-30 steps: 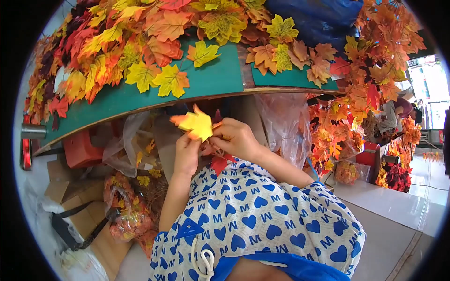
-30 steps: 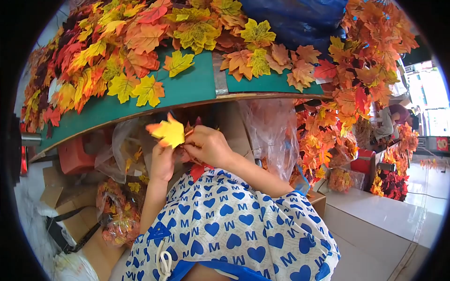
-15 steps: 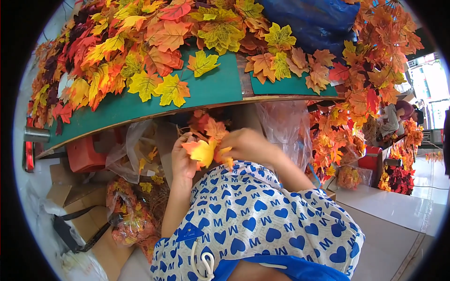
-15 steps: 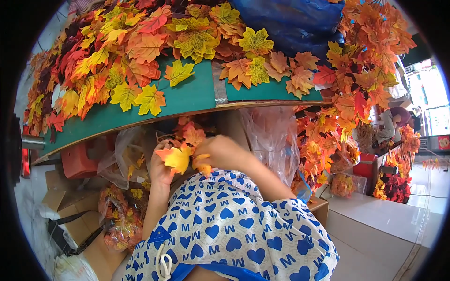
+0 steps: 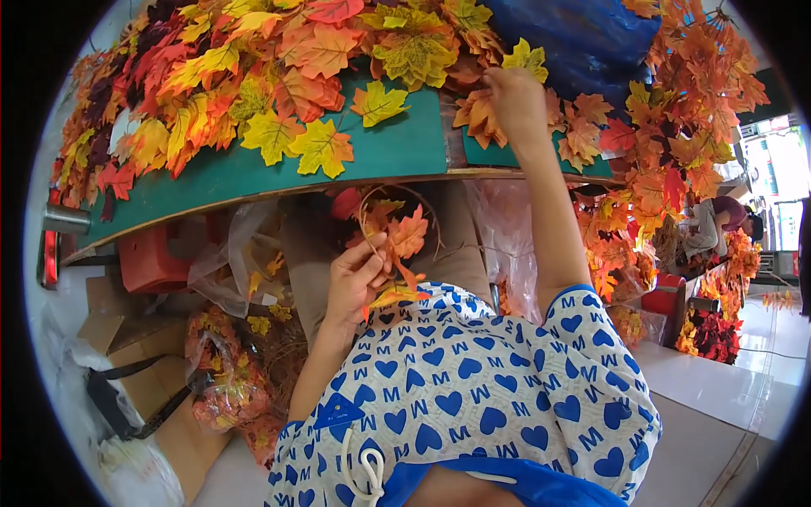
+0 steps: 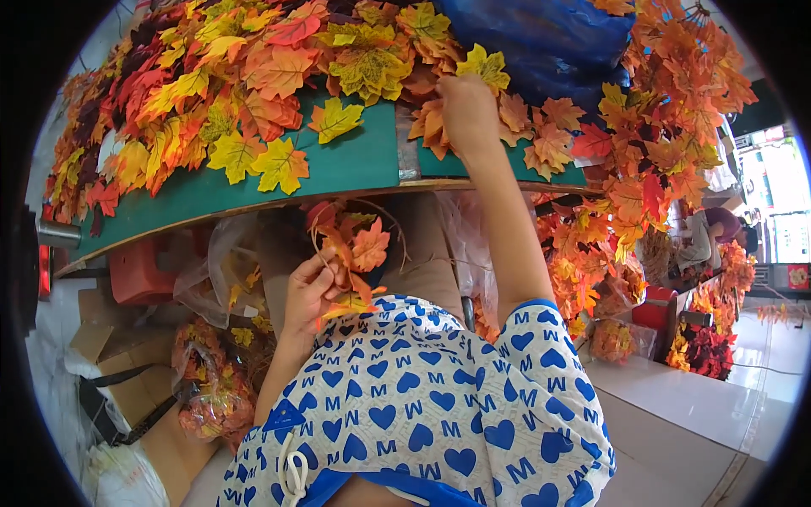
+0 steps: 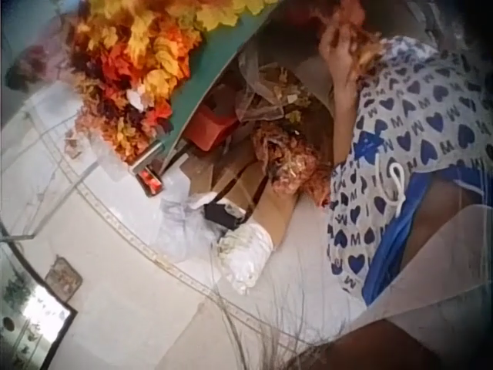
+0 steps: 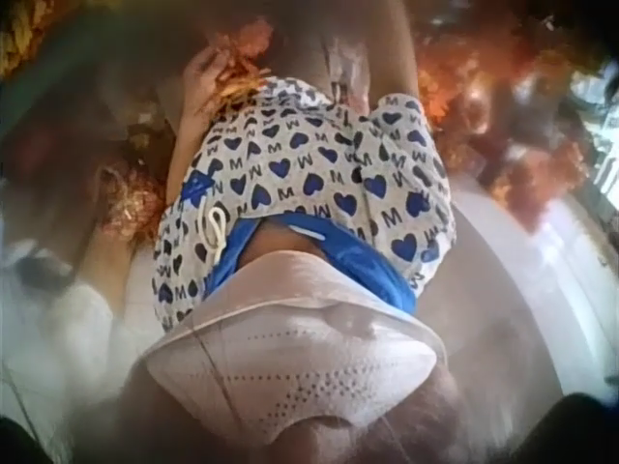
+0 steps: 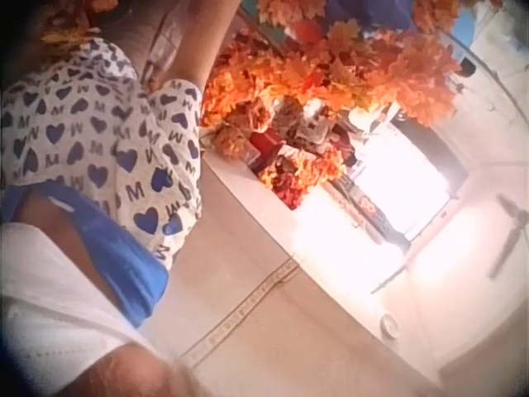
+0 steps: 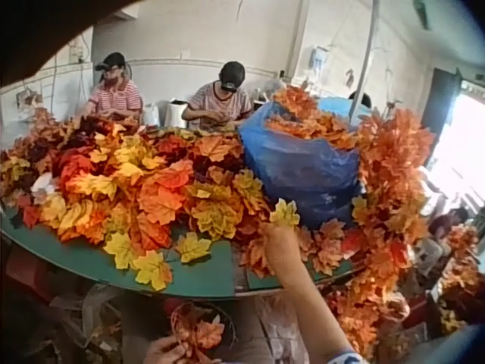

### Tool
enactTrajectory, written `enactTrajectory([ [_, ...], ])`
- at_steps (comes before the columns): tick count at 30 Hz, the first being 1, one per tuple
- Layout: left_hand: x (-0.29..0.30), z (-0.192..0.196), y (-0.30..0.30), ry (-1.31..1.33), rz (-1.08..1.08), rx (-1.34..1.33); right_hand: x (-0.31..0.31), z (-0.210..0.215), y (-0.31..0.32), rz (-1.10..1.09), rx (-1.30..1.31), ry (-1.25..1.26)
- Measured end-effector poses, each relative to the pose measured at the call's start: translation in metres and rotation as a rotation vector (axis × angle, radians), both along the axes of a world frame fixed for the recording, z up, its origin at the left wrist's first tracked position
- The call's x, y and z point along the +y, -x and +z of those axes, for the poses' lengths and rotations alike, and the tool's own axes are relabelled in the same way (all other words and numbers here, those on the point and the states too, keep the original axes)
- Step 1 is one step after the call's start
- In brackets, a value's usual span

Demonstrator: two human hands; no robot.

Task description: The person attaches individual artificial maple leaves onto plastic branch stems by hand.

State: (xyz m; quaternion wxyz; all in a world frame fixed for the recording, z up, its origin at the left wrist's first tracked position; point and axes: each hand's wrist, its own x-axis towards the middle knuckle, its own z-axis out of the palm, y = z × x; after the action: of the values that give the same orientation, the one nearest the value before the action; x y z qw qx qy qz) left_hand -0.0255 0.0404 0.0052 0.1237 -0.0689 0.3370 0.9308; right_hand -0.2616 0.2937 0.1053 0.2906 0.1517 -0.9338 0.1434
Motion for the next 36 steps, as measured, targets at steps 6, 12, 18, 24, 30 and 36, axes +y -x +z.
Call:
enactTrajectory([
  [6, 0.003, 0.012, 0.006, -0.111, 0.005, 0.023, -0.005, 0.028, -0.005, 0.031, -0.105, 0.349],
  [12, 0.018, 0.033, 0.018, 0.268, 0.154, -0.017, -0.017, 0.023, -0.04, 0.389, -0.32, 1.572],
  [18, 0.023, 0.033, 0.022, 0.277, 0.24, 0.099, -0.087, -0.026, -0.149, 0.31, -0.912, 1.616],
  [24, 0.026, 0.034, 0.021, 0.302, 0.326, 0.09, -0.102, -0.051, -0.178, 0.313, -0.977, 1.558],
  [30, 0.029, 0.032, 0.021, 0.201, 0.36, 0.064, -0.102, -0.062, -0.176, 0.217, -1.14, 1.693],
  [36, 0.03, 0.034, 0.023, 0.176, 0.329, 0.032, -0.102, -0.073, -0.183, 0.184, -1.189, 1.966],
])
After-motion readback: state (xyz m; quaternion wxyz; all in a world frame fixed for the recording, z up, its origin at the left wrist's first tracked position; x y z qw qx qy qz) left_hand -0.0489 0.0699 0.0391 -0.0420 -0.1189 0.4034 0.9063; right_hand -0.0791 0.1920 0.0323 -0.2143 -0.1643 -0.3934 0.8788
